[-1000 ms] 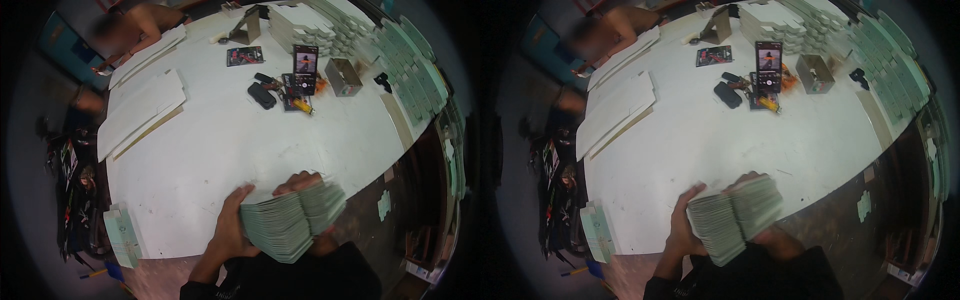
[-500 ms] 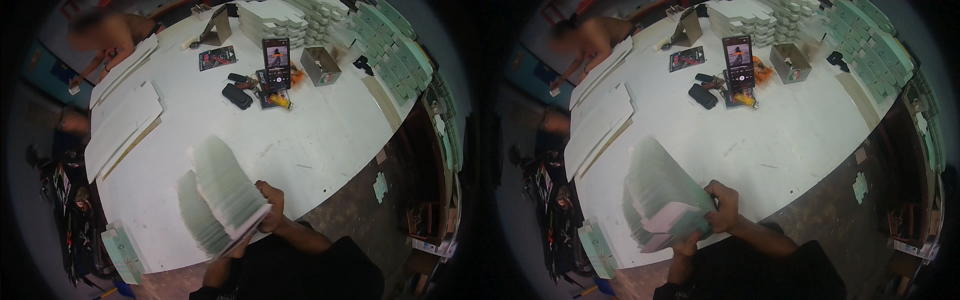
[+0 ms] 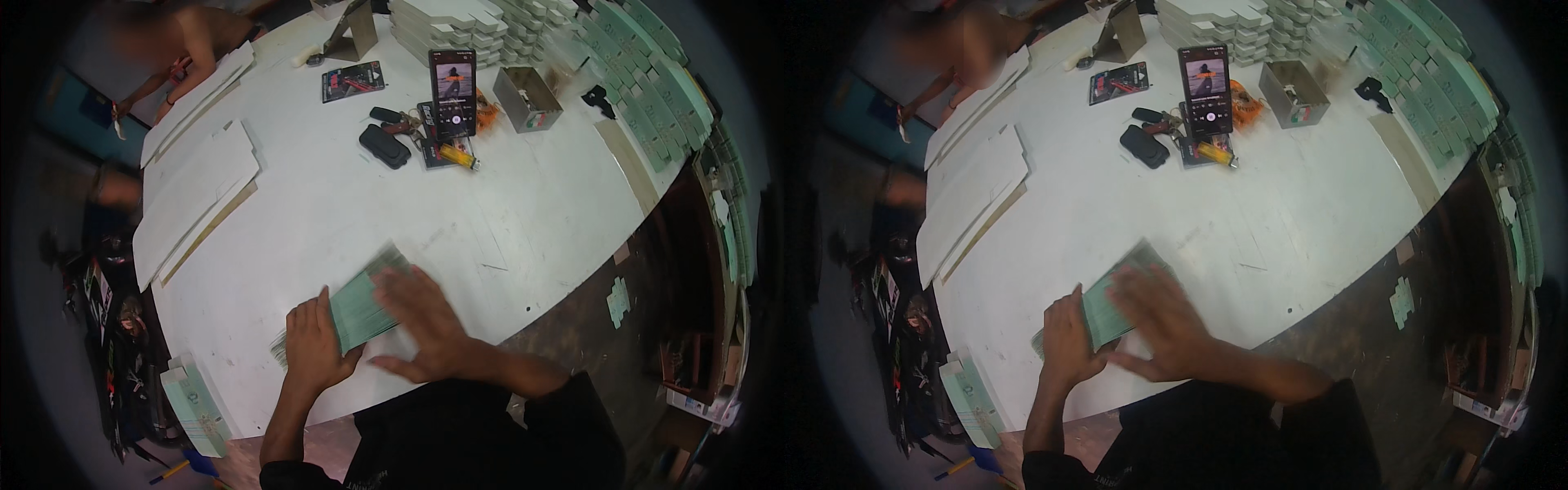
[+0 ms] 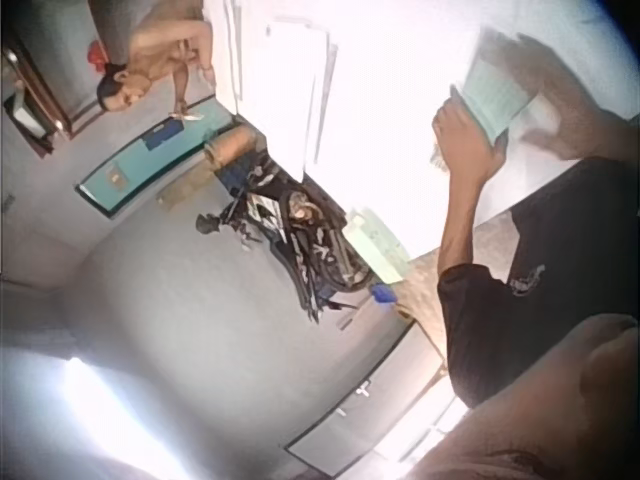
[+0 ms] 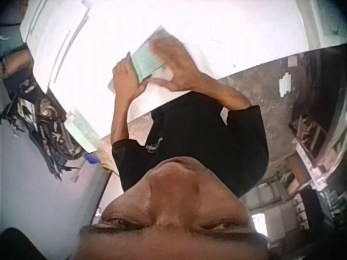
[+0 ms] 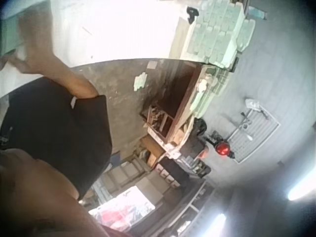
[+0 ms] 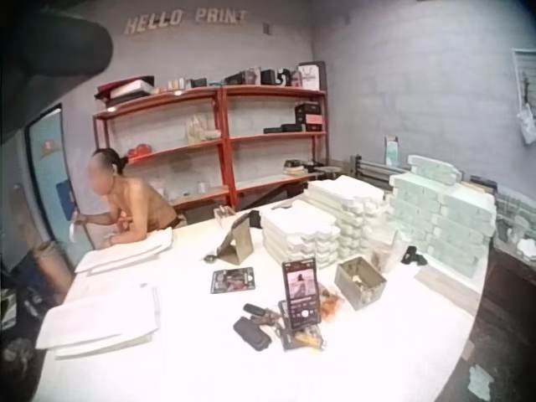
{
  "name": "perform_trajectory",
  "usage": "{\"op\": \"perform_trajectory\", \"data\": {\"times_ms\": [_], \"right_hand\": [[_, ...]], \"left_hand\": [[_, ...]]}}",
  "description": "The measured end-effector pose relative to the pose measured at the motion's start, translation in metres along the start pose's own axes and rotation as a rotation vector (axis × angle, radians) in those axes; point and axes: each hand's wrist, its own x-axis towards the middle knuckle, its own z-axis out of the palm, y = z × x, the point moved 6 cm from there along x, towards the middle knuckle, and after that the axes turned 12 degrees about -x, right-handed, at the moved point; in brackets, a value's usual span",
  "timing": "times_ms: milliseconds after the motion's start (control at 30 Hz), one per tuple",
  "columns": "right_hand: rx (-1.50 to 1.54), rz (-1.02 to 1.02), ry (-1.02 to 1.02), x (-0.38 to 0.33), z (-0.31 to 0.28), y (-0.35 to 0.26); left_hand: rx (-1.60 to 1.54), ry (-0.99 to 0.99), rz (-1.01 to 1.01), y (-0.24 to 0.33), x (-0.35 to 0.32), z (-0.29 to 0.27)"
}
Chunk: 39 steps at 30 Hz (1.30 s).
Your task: The person repeatedly picks up light green paper sheets from a table and stacks them into a neat pile. The person also briefly handles a plastic bag and a smartphone before resuming stacking.
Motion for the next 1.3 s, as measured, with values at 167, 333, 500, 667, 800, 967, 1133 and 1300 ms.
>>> {"op": "perform_trajectory", "data": {"times_ms": [167, 333, 500, 667, 800, 967, 1133, 1300], "right_hand": [[-0.237, -0.125, -0.410, -0.006, 0.045, -0.001], [-0.316, 0.079, -0.023, 0.021, -0.026, 0.101], [-0.578, 0.601, 0.279, 0.012, -0.098, 0.336], [-0.751, 0.694, 0.295, 0.035, -0.095, 0.372], [-0.754, 0.825, 0.250, 0.059, -0.080, 0.372], [-0.791, 0.864, 0.228, 0.038, -0.085, 0.431], [-0.673, 0.473, 0.335, 0.022, -0.089, 0.391], [-0.570, 0.517, 0.276, -0.003, -0.091, 0.339]], "left_hand": [[-0.028, -0.033, -0.038, 0.003, 0.004, 0.001], [-0.015, -0.060, -0.111, 0.001, -0.002, -0.001], [-0.007, -0.086, -0.105, 0.007, 0.007, 0.002], [0.002, -0.083, -0.126, 0.008, 0.011, -0.001], [0.006, -0.090, -0.168, 0.004, 0.002, -0.005], [-0.025, -0.040, -0.062, -0.005, 0.007, 0.008], [0.032, -0.112, -0.160, 0.004, 0.009, -0.005], [-0.007, -0.126, -0.191, 0.000, -0.001, -0.002]]}}
